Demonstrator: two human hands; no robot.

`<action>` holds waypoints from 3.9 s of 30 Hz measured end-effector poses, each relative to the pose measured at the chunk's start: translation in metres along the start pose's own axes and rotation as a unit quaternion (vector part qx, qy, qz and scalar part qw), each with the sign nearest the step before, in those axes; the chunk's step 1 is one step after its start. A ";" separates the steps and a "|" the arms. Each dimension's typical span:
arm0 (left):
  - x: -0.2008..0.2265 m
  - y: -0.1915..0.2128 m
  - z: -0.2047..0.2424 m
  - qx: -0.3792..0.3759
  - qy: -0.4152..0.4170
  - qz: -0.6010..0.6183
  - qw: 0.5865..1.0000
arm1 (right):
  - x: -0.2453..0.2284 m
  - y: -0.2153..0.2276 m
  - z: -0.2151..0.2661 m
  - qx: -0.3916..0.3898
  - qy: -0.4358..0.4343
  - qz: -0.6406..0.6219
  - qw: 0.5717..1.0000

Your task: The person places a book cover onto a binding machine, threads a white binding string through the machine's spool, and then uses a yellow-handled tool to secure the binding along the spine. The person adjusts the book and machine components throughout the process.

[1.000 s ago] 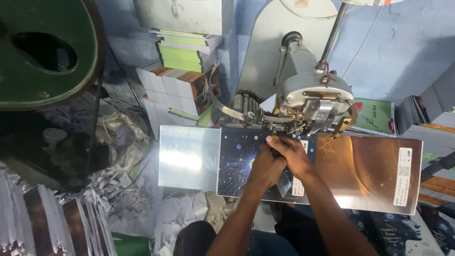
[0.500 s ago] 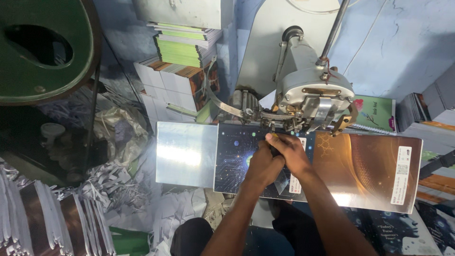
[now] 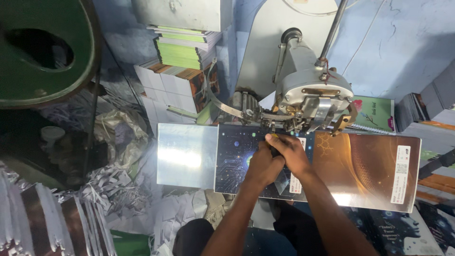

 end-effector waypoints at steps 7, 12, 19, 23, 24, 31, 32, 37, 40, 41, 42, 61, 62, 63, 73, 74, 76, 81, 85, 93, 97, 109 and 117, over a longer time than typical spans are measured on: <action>-0.013 -0.011 -0.009 0.040 -0.034 -0.013 0.999 | -0.001 0.003 -0.003 -0.039 0.020 0.000 0.999; -0.020 -0.014 -0.013 0.041 -0.067 0.031 0.996 | -0.008 0.000 0.001 -0.046 0.020 -0.029 0.998; -0.017 -0.010 -0.013 -0.015 -0.029 0.157 0.987 | -0.024 0.002 0.015 -0.043 -0.026 0.030 0.998; -0.018 -0.010 -0.009 -0.026 -0.007 0.159 0.987 | -0.059 0.012 0.031 -0.009 -0.053 0.176 0.983; -0.019 -0.009 -0.008 -0.021 0.004 0.146 0.989 | -0.073 0.018 0.035 0.008 -0.063 0.244 0.968; -0.021 -0.009 -0.008 -0.017 -0.015 0.134 0.991 | -0.185 0.041 0.044 0.019 0.078 0.012 0.997; -0.022 -0.009 -0.009 -0.015 -0.016 0.130 0.991 | -0.193 0.038 0.040 0.011 0.079 0.011 0.997; -0.025 -0.011 -0.011 -0.009 -0.016 0.141 0.990 | -0.200 -0.002 0.004 -0.068 0.084 0.077 0.991; -0.028 -0.012 -0.011 0.014 -0.023 0.111 0.993 | -0.186 -0.029 -0.018 -0.092 0.108 0.157 0.977; -0.027 -0.011 -0.011 0.030 -0.036 0.084 0.995 | -0.183 -0.035 -0.025 -0.090 0.123 0.166 0.974; -0.027 -0.009 -0.012 0.045 -0.049 0.057 0.996 | -0.181 -0.041 -0.032 -0.089 0.138 0.176 0.971; -0.018 -0.005 0.000 0.025 -0.032 0.058 0.997 | -0.206 -0.103 -0.092 -0.094 0.284 0.077 0.951; -0.018 -0.005 0.001 0.021 -0.032 0.052 0.998 | -0.207 -0.105 -0.094 -0.088 0.272 0.074 0.955; -0.017 -0.005 0.002 0.018 -0.032 0.046 0.998 | -0.208 -0.106 -0.096 -0.081 0.260 0.072 0.959; -0.017 -0.003 0.005 0.009 -0.026 0.063 0.998 | -0.213 -0.109 -0.093 -0.019 0.299 0.172 0.938; -0.018 -0.003 0.006 0.009 -0.028 0.066 0.997 | -0.212 -0.110 -0.093 -0.023 0.295 0.157 0.942; -0.018 -0.002 0.010 0.007 -0.035 0.068 0.997 | -0.213 -0.112 -0.094 -0.031 0.287 0.127 0.949; -0.020 0.005 0.022 -0.024 0.001 0.072 0.997 | -0.217 -0.104 -0.087 -0.076 0.196 0.082 0.974; -0.018 0.007 0.032 -0.006 -0.026 0.076 0.997 | -0.218 -0.084 -0.061 -0.062 0.236 0.099 0.965; -0.030 0.022 0.032 0.083 0.005 0.071 0.994 | -0.150 -0.028 0.036 0.016 0.348 0.052 0.936; -0.033 0.027 0.022 0.097 -0.009 0.071 0.993 | -0.096 -0.013 0.066 0.067 0.320 0.023 0.945; -0.038 0.024 0.009 0.078 -0.003 0.060 0.995 | -0.012 -0.005 0.067 0.115 0.180 0.002 0.977; -0.031 0.026 0.013 0.057 0.008 0.100 0.993 | 0.006 -0.008 0.055 0.124 0.142 -0.036 0.981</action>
Point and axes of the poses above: each hand's wrist, its own z-axis away from the middle knuckle, its own y-axis out of the back of the hand, x = y × z, the point moved 3 cm from there along -z, towards the middle knuckle, and after that the axes turned 2 degrees about -y, right-handed, at the moved point
